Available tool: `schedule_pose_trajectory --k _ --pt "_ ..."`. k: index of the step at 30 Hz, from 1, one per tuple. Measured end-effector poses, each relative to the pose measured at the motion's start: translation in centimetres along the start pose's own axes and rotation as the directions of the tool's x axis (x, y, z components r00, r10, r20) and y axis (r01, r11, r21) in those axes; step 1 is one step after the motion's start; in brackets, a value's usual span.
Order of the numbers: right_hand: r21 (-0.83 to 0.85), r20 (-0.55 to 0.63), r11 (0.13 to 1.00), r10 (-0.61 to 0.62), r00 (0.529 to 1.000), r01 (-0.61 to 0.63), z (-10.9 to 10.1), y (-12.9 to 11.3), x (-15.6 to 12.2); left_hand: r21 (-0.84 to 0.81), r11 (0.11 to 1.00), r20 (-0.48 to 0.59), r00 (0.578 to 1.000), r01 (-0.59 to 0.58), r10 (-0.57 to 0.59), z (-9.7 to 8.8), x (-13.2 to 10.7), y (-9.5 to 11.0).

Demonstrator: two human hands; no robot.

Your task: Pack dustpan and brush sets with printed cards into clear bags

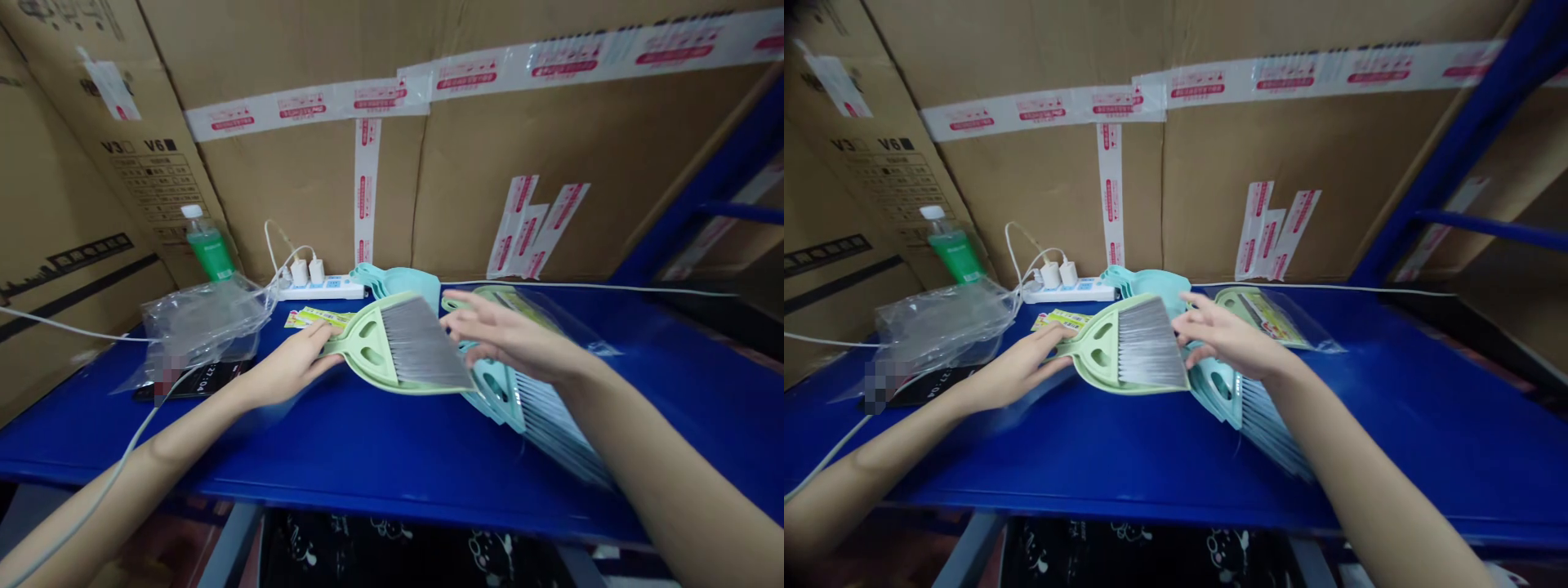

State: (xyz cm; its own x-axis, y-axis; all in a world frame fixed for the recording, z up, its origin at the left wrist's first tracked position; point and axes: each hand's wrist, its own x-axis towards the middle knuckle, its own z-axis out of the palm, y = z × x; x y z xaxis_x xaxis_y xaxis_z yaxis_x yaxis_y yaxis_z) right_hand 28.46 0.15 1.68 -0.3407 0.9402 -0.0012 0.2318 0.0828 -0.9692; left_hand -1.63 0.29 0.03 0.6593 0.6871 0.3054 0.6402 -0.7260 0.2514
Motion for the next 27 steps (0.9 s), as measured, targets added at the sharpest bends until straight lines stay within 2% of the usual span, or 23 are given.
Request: schedule_pose_trajectory --k 2,3,4,5,7,8,11,15,21,27 --pt "-0.194 -0.186 0.969 -0.187 0.965 0.150 0.1 -0.7 -0.5 0.001 1.000 -0.026 1.000 -0.018 0.018 0.0 0.2 0.0" --pt "-0.295 -0.208 0.931 -0.284 0.936 0.216 0.5 -0.9 -0.8 0.007 1.000 -0.029 0.999 -0.023 0.023 0.0 0.2 0.1" --pt "-0.382 -0.178 0.879 -0.373 0.910 0.286 1.1 -1.1 -1.1 0.016 1.000 -0.028 0.999 -0.024 0.024 0.1 0.3 0.2" --pt "-0.444 -0.093 0.817 -0.451 0.888 0.369 1.8 -1.2 -1.4 0.027 0.999 -0.021 1.000 -0.022 0.023 0.1 0.4 0.4" --pt "-0.546 0.098 0.706 -0.481 0.871 0.452 3.6 -1.2 -1.9 0.047 0.999 -0.013 1.000 -0.017 0.018 0.2 0.6 0.9" --pt "-0.578 0.138 0.667 -0.488 0.862 0.470 4.3 -1.1 -2.0 0.053 0.998 -0.013 1.000 -0.017 0.018 0.3 0.8 1.2" --pt "-0.673 0.174 0.591 -0.459 0.871 0.446 5.8 -0.5 -2.3 0.064 0.997 -0.008 0.999 -0.036 0.037 0.5 1.4 2.1" --pt "-0.730 0.125 0.568 -0.435 0.892 0.379 5.5 -0.3 -2.1 0.069 0.995 0.015 0.997 -0.070 0.069 0.6 2.8 3.0" --pt "-0.862 0.032 0.408 -0.552 0.833 0.303 4.2 -0.3 -2.0 0.074 0.977 0.012 0.980 -0.198 0.198 0.2 6.2 3.3" --pt "-0.929 -0.072 0.330 -0.606 0.792 0.168 3.0 -0.3 -1.8 0.084 0.955 0.016 0.959 -0.284 0.283 0.2 10.0 3.1"
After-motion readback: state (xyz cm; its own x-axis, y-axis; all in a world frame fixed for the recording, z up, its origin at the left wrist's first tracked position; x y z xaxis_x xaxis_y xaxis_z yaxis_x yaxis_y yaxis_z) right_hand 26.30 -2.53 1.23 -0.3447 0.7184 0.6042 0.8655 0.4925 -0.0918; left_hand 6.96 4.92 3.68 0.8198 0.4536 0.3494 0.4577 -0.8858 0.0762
